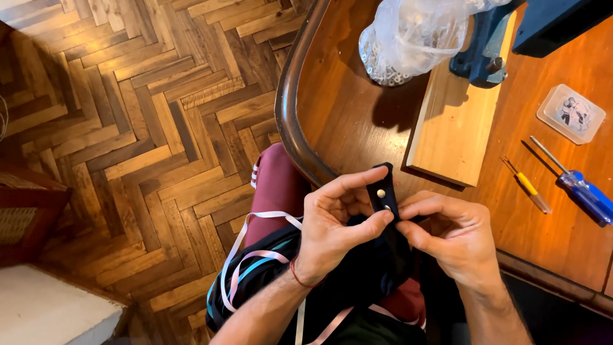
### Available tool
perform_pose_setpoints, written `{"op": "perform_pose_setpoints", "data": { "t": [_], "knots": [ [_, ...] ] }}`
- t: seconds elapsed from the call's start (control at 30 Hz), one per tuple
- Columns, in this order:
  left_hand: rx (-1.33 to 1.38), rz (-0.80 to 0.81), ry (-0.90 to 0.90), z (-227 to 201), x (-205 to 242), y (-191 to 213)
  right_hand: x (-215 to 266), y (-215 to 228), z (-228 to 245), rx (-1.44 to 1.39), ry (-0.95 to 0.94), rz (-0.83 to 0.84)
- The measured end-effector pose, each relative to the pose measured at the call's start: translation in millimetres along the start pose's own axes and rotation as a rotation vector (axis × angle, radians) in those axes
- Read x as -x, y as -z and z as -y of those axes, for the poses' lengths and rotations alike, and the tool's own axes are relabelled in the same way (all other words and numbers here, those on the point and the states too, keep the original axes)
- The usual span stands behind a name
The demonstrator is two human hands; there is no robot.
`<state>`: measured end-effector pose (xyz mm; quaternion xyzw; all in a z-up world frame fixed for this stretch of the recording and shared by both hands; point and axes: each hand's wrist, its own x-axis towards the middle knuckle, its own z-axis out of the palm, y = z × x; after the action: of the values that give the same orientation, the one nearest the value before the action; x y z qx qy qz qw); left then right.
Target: Attaching metal studs to a leather strap using a manual press and a screwdriver
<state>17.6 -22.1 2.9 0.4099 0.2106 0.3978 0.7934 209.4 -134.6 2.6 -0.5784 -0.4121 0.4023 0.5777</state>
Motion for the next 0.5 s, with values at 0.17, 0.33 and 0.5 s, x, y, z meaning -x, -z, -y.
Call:
{"op": "perform_pose_setpoints", "data": {
  "t": [0.17, 0.33, 0.5],
  "knots": [
    [-0.009, -0.029, 0.003, -0.9, -0.1, -0.8, -2.1, -2.1, -1.5, -0.095, -0.007, 0.022],
    [-0.048, -0.034, -0.009, 0.0, 0.0, 0.6, -4.1, -5.5, -0.2, -0.108, -0.02, 0.01],
    [-0.008, 0.043, 0.023, -6.4, 1.5, 2.6, -3.3, -4.1, -4.4, -0.103, 0.004, -0.014]
  ]
}}
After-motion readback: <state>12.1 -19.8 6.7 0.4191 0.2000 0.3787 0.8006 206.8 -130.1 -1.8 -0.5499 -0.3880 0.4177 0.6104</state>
